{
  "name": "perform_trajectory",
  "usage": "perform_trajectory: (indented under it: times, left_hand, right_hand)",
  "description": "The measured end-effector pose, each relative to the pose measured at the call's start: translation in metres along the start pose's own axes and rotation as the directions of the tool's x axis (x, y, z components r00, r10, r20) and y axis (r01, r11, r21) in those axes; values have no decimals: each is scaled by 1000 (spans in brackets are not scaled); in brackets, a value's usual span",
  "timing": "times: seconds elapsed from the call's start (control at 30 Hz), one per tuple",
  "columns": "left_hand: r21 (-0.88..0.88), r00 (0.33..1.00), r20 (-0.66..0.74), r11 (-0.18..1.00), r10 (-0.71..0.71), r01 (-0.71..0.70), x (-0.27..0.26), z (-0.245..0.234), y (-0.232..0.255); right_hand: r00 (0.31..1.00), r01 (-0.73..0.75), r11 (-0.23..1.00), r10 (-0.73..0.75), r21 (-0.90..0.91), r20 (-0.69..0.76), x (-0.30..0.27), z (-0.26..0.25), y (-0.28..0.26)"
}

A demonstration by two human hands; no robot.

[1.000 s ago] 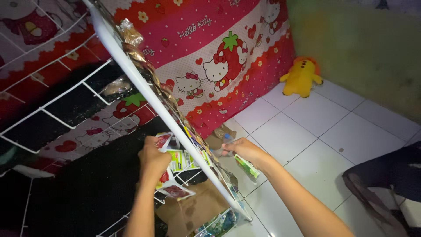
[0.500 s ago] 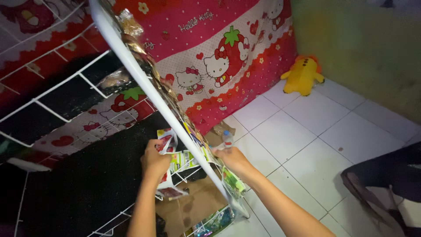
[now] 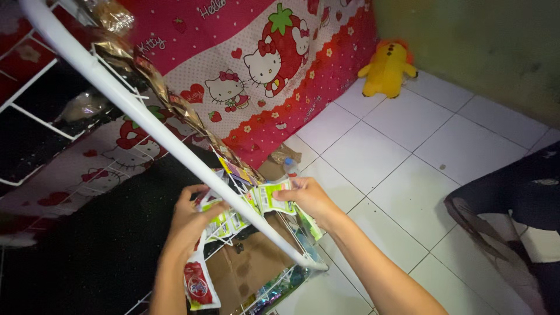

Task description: The person sits on the floor and organizes various snack packets and boxes from a pile onto a white wire rack. They handle items one by one, placing them on the shelves and occasionally adjusting the rack structure.

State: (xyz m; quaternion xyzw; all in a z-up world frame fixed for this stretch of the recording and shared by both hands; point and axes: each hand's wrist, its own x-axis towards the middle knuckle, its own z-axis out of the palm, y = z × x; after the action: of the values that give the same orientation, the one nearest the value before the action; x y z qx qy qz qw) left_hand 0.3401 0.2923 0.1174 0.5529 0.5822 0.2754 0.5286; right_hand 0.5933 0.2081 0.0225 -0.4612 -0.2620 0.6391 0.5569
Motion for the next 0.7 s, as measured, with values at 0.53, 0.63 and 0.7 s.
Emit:
perform_trajectory:
  times: [0.53, 0.63, 0.7]
  left_hand:
    - [-11, 991, -109, 997, -75, 74, 7, -6, 4]
    - [452, 906, -403, 889, 129, 74, 1, -31, 8]
    - [453, 855, -438, 890, 278, -58, -9, -62, 11]
  right_hand:
    - [970, 155, 614, -241, -774, 4, -1, 14, -52]
    - [980, 179, 624, -185, -761, 78, -7, 18, -53]
    - [961, 274, 630, -216, -727, 174, -11, 28, -50]
